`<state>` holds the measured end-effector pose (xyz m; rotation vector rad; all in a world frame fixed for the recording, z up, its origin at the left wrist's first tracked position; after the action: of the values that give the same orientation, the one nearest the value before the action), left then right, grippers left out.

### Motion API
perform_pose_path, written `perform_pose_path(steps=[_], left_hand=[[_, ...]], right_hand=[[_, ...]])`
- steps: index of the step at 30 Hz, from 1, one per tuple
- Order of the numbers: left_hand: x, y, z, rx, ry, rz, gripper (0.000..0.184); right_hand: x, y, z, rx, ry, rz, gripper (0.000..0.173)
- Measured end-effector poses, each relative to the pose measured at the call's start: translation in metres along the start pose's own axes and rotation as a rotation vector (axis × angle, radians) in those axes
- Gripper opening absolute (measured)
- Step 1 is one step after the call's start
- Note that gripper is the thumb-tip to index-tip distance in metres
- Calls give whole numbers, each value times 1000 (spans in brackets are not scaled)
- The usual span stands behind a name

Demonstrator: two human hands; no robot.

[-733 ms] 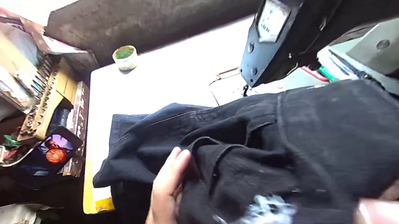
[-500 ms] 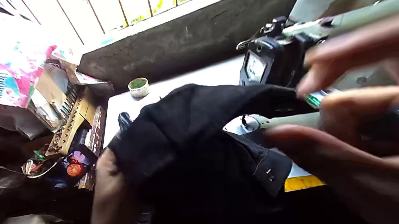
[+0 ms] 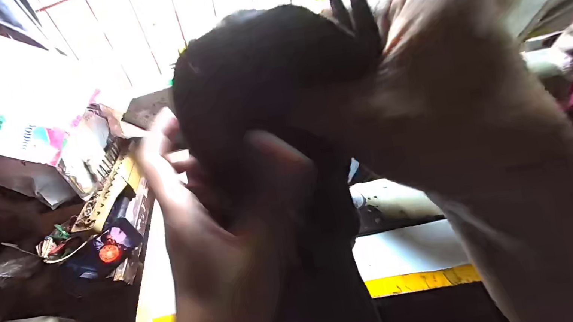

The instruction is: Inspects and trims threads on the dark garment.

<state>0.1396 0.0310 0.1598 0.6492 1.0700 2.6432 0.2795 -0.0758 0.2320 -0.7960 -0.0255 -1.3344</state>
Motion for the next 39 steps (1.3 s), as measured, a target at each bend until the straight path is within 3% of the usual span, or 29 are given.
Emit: perform_pose_path(steps=[1,2,5,8,10,12,15,16,19,21,23,26,29,31,34,36,39], left_hand=[[-11,-10,-15,67,-18,149,91],[-17,-25,-23,81,-18,285,92],[-4,-74,-15,43,-35,271,37],[-2,-94,3,200,-86,-276,13],[-16,-92,5,295,-150,-610,13],[-28,-84,-1,237,-314,-759,20],[-39,-75,-9,89,-714,-551,55],[-42,-74,-16,65,-833,-495,58],[-55,-73,-38,1,-985,-401,20],[-55,-75,-48,-54,-957,-398,25],[-56,-78,-55,43,-897,-643,27],[-67,-91,-80,530,-805,-1026,20],[-81,-112,-104,913,-809,-1055,9],[-82,-119,-115,910,-916,-1052,10],[-86,-114,-123,793,-1116,-1073,30],[-88,-115,-125,842,-1063,-1069,31],[-86,-112,-120,963,-857,-1052,21]], right_hand=[[-3,4,-1,16,-31,77,17],[-6,10,-2,6,-86,160,14],[-12,37,-10,-128,-296,354,14],[-18,60,-26,-267,-468,471,22],[-25,63,-39,-353,-553,590,22],[-25,65,-50,-427,-571,711,23],[-12,76,-59,-460,-577,844,20],[-7,82,-61,-448,-590,874,18],[-7,93,-67,-478,-666,890,13],[-15,100,-70,-456,-717,913,14],[-26,116,-72,-443,-712,849,15],[-51,135,-80,-479,-693,716,17],[-62,143,-82,-499,-681,562,11],[-62,148,-83,-451,-701,494,6],[-65,157,-84,-315,-702,359,6],[-71,165,-88,-186,-652,184,12],[-63,162,-98,-107,-451,-205,20]])
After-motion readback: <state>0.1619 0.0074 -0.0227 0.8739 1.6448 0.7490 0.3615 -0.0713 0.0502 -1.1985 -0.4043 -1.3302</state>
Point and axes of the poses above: each hand's wrist, its own z-axis towards the middle knuckle, its own x-axis out of the back of the hand, y = z × x, the point moved 7 cm from there along z, towards the middle knuckle
